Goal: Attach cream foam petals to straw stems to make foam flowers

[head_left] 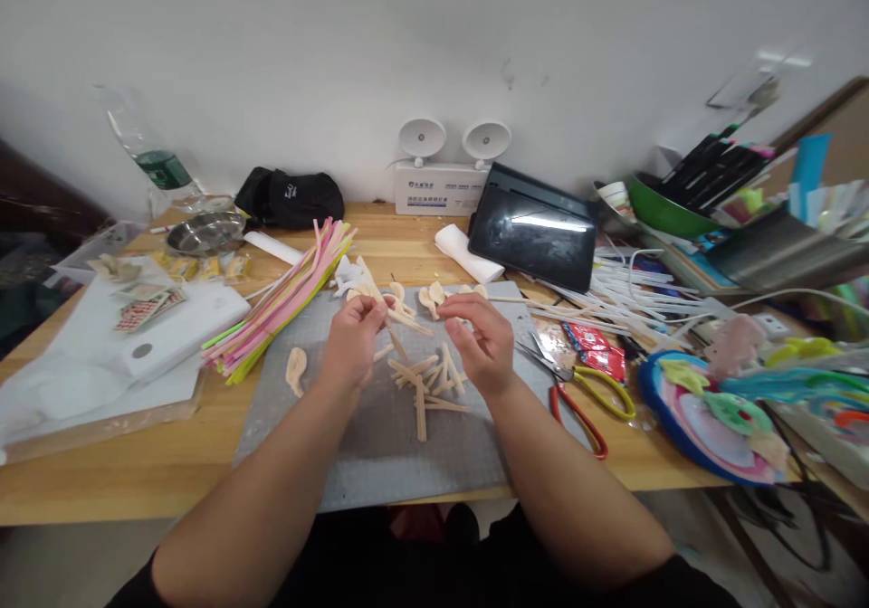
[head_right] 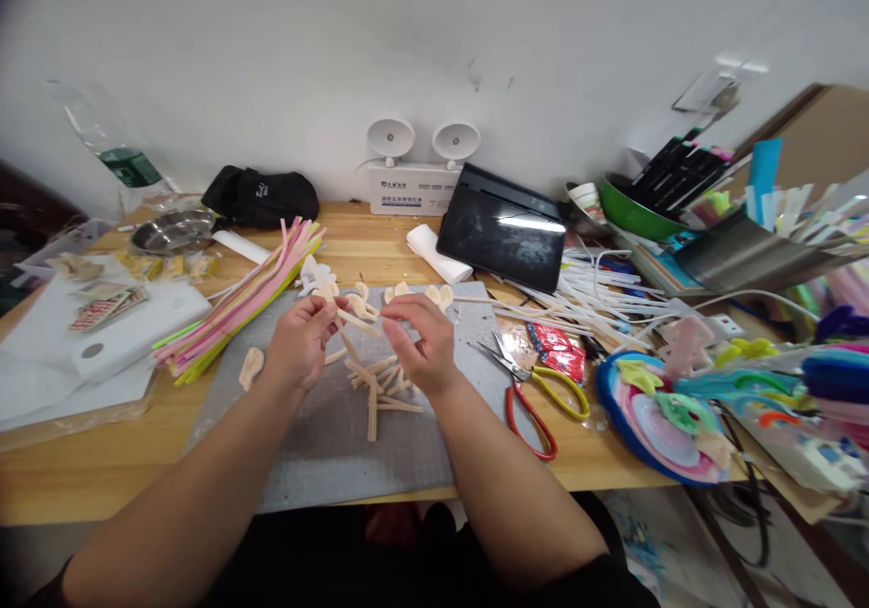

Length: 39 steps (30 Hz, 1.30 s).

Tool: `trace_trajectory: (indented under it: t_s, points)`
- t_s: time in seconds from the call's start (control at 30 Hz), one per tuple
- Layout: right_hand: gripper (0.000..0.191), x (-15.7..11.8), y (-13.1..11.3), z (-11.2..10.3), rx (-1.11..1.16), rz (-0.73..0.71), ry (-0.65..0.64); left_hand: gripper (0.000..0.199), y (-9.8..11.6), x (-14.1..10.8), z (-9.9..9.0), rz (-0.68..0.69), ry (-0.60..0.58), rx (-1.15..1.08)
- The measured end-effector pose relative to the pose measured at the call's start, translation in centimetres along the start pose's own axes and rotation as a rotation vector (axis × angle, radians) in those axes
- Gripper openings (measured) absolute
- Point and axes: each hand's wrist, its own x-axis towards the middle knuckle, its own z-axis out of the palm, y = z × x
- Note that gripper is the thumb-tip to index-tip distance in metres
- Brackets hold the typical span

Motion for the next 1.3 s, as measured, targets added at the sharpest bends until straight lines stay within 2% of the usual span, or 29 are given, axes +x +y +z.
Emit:
trace_trajectory:
  t_s: [0.07,0.13,0.23,0.37,0.47,0.53,0.63,0.73,0.83,0.97,1.07,1.2,1.23,1.3]
  points:
    - [0.019,0.2,0.2,0.2,0.034,0.132,-0.117,0.014,-0.2,-0.3,0.1,0.056,-0.041,0.075]
    - [0.025,0.3,0.5,0.8,0.089,0.268,-0.311,0.013,-0.3,-0.7,0.4,0.085,-0.104,0.13]
    - [0.033,0.0,0.7,1.7,0.306,0.461,-0.51,0.014,-0.2,-1.3,0.7,0.071,-0.171,0.15]
    - [0.035,-0.7,0.0,2.9,0.661,0.733,-0.535,0.016,0.0,-1.8,1.1,0.011,-0.171,0.118]
    - [0.034,-1.1,-0.5,3.4,0.788,0.81,-0.491,0.015,-0.1,-1.9,1.2,-0.033,-0.187,0.087]
    - [0.033,-1.1,-0.6,3.6,0.758,0.809,-0.462,0.013,-0.2,-1.7,1.2,0.004,-0.153,0.061]
    - [0.033,-1.1,-0.3,3.6,0.537,0.74,-0.463,0.012,-0.4,-1.4,1.0,0.075,-0.067,0.017]
    - [0.032,-1.0,-0.1,3.5,0.336,0.651,-0.482,0.012,-0.5,-1.2,0.9,0.089,-0.026,-0.003]
    - [0.032,-1.0,0.0,3.5,0.274,0.61,-0.453,0.012,-0.5,-1.3,1.1,0.065,-0.077,-0.052]
    - [0.035,-1.2,0.0,3.8,0.301,0.602,-0.363,0.012,-0.5,-1.5,1.4,-0.015,-0.159,-0.072]
    - [0.036,-1.2,0.0,3.9,0.352,0.608,-0.377,0.014,-0.5,-1.6,1.4,-0.067,-0.167,-0.09]
    - [0.035,-0.8,0.0,3.0,0.22,0.433,-0.518,0.016,-0.2,-1.7,1.3,-0.087,-0.184,-0.092]
    - [0.032,-0.7,0.1,2.7,0.148,0.378,-0.511,0.015,-0.2,-1.7,1.2,-0.058,-0.174,-0.076]
    - [0.022,-0.4,0.2,2.0,0.055,0.315,-0.393,0.012,-0.1,-1.6,1.1,0.021,-0.145,-0.007]
